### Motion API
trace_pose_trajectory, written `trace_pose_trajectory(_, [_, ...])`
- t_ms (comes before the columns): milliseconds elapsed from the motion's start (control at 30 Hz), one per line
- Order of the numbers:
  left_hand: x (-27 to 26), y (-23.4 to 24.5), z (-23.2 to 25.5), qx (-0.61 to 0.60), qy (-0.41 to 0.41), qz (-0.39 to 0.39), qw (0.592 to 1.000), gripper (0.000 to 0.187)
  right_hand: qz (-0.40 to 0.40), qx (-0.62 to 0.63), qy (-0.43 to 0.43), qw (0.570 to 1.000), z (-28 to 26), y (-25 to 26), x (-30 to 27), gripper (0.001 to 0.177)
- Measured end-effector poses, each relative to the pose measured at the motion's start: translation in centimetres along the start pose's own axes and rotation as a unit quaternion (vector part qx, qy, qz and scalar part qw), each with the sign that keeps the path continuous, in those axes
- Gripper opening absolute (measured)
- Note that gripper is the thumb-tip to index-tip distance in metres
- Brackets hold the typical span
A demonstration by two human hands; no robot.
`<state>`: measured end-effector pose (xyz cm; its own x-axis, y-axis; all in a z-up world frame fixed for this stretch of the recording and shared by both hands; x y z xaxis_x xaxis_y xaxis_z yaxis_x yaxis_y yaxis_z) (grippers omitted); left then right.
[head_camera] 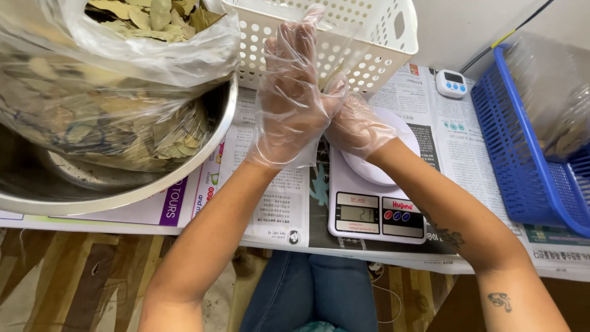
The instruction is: Weighing bay leaves on a digital scale and placing them into small plastic bags for packaging.
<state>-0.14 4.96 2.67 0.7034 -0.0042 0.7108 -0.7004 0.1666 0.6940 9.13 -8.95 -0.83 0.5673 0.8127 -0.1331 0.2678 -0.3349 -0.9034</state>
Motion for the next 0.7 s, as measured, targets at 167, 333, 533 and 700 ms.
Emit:
trace_pose_trajectory(167, [0.5, 0.0, -0.3, 0.012, 0.017, -0.068, 0.997, 0.093, 0.139, 0.178, -0.007, 0.974, 1.3, -3.2, -0.8, 0.036])
trace_pose_trajectory(333, [0.6, -0.1, -0.4, -0.002, 0.002, -0.063, 0.998, 0.085, 0.086, -0.398, 0.014, 0.913, 1.0, -5.6, -1.8, 0.026])
trace_pose_trajectory(533, [0.1, -0.3, -0.9, 0.048, -0.006, -0.036, 0.998, 0.092, -0.001, -0.899, 0.045, 0.436, 0.3, -7.4, -2.2, 0.025])
trace_pose_trajectory(700, [-0.3, -3.6, -1.8, 0.070, -0.033, 0.122, 0.989, 0.079, 0.019, -0.966, 0.107, 0.234, -1.8, -6.1, -1.8, 0.023])
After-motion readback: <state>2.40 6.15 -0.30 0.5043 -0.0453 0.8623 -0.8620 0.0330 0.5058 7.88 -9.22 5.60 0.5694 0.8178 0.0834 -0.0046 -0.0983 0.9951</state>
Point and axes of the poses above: each hand's wrist, its own x-axis towards the middle knuckle, its own y-axis out of the back of the hand, z = x × y, the point moved 1 cm from there along x, towards the middle knuckle, and after that the axes turned 12 degrees about -x, right-handed, at the moved point
